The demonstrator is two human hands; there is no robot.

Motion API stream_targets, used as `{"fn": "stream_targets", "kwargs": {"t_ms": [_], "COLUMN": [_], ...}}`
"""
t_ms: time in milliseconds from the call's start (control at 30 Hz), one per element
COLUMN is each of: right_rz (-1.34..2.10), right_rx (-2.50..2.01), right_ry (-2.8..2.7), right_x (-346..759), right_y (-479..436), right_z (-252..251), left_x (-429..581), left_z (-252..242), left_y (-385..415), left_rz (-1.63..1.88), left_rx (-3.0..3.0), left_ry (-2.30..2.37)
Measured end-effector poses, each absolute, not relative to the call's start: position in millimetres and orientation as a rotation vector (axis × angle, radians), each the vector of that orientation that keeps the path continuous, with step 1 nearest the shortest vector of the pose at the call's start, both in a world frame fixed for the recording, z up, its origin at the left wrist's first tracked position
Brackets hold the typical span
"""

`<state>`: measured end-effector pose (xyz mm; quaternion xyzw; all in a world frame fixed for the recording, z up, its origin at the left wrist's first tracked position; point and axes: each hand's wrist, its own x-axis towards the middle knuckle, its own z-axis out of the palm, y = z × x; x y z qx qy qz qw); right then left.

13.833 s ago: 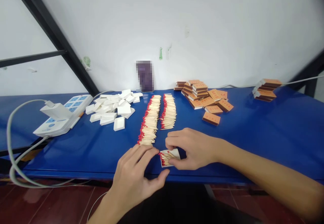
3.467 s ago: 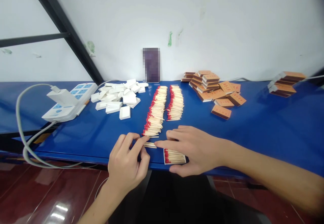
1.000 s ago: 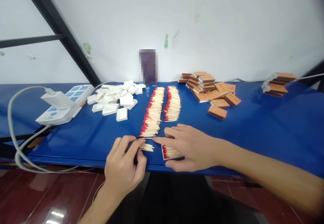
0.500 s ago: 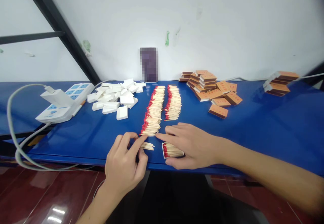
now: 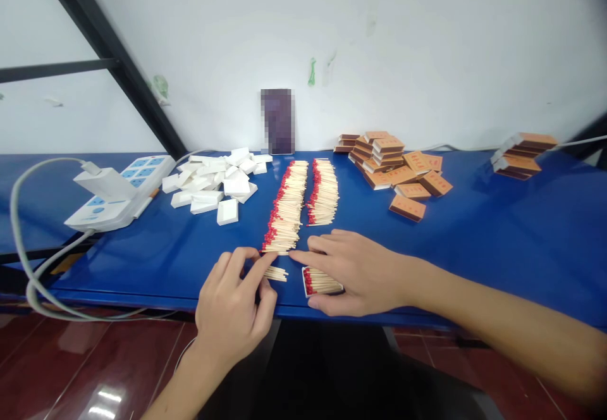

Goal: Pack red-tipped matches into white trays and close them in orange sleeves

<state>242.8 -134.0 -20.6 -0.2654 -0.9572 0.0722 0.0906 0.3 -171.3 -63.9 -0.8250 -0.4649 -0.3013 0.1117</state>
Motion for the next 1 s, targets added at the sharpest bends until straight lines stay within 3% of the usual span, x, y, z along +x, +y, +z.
{"fn": "stream_targets", "kwargs": {"t_ms": [1000], "right_rz": [0.3], "right_rx": [-0.723], "right_ry": [-2.873], "right_x": [243.4], "right_y": [-136.4], "right_z": [-16.1], "left_x": [-0.2], "left_z": [-64.6], "left_y": [-173.3], "left_rz": [-0.936], "left_rx": [-2.405], "left_ry": [-1.345]}}
